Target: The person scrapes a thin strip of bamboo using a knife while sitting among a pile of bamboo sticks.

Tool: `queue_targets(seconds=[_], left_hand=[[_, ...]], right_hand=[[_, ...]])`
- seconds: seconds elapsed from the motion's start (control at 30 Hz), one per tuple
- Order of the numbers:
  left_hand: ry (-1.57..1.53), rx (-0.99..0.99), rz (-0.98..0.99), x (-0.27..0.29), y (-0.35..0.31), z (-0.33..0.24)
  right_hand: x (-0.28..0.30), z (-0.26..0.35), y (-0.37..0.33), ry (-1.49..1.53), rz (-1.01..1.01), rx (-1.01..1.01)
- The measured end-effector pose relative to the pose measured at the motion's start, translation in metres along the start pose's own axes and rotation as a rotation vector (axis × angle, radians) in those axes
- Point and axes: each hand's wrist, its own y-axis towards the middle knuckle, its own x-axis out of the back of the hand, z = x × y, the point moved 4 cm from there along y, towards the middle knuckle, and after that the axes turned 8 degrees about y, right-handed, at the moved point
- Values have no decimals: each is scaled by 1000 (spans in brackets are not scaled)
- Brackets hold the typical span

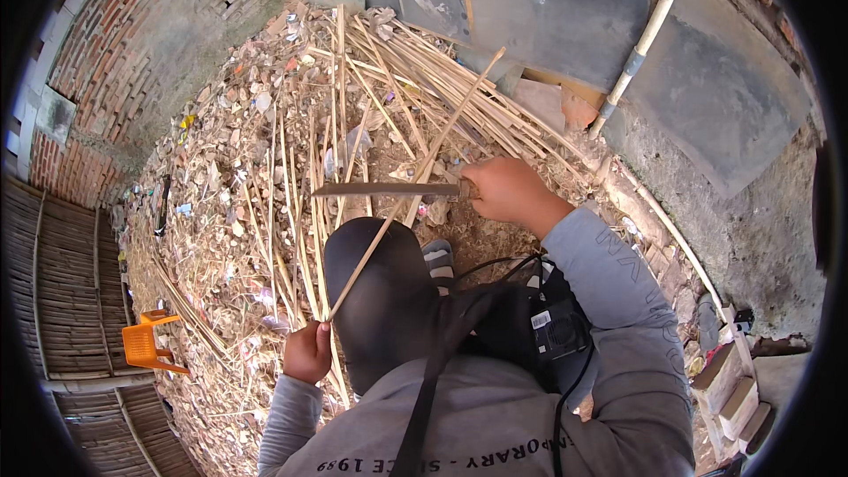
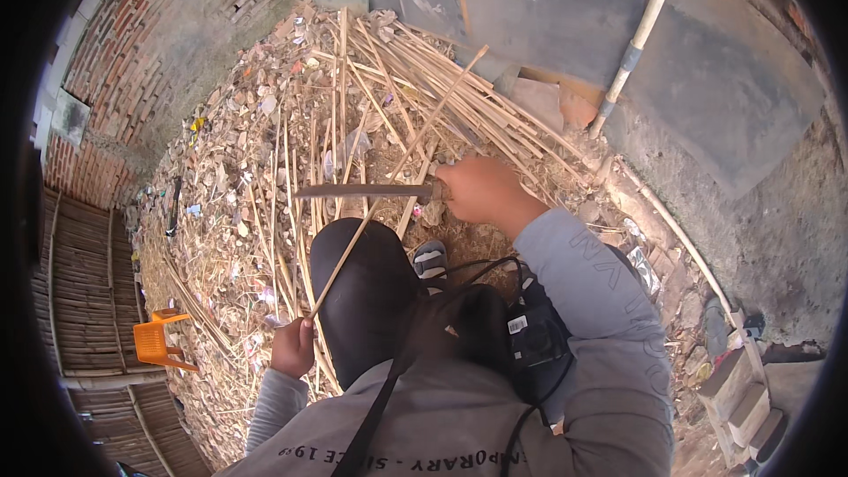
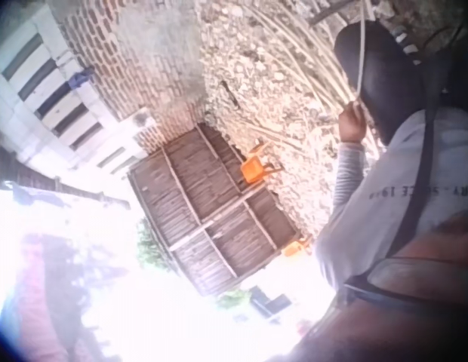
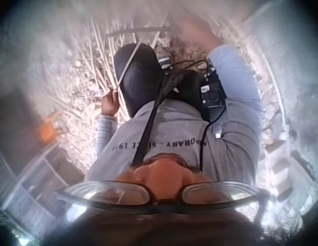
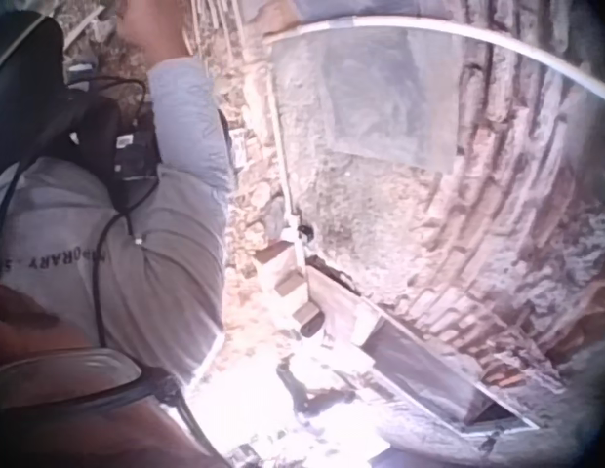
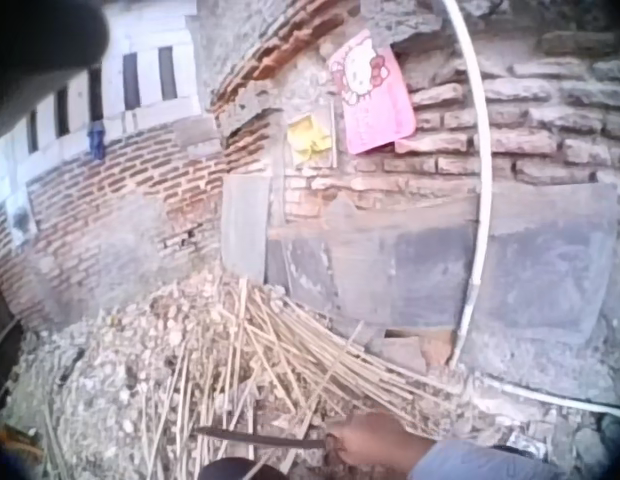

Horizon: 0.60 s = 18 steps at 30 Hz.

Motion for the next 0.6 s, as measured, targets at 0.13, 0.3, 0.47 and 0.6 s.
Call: queue_targets(seconds=[0.13, 0.3, 0.47, 0.6], left_hand=[[53, 20, 35, -2, 4, -4], [50, 29, 33, 4, 5, -2], [110, 30, 26, 7, -1, -10], [120, 36, 54, 16, 5, -17]], right_hand=[[0, -43, 6, 199, -71, -139], [14, -34, 2, 107, -134, -115], [5, -34, 6, 199, 19, -188], [6, -79, 3, 144, -192, -263]])
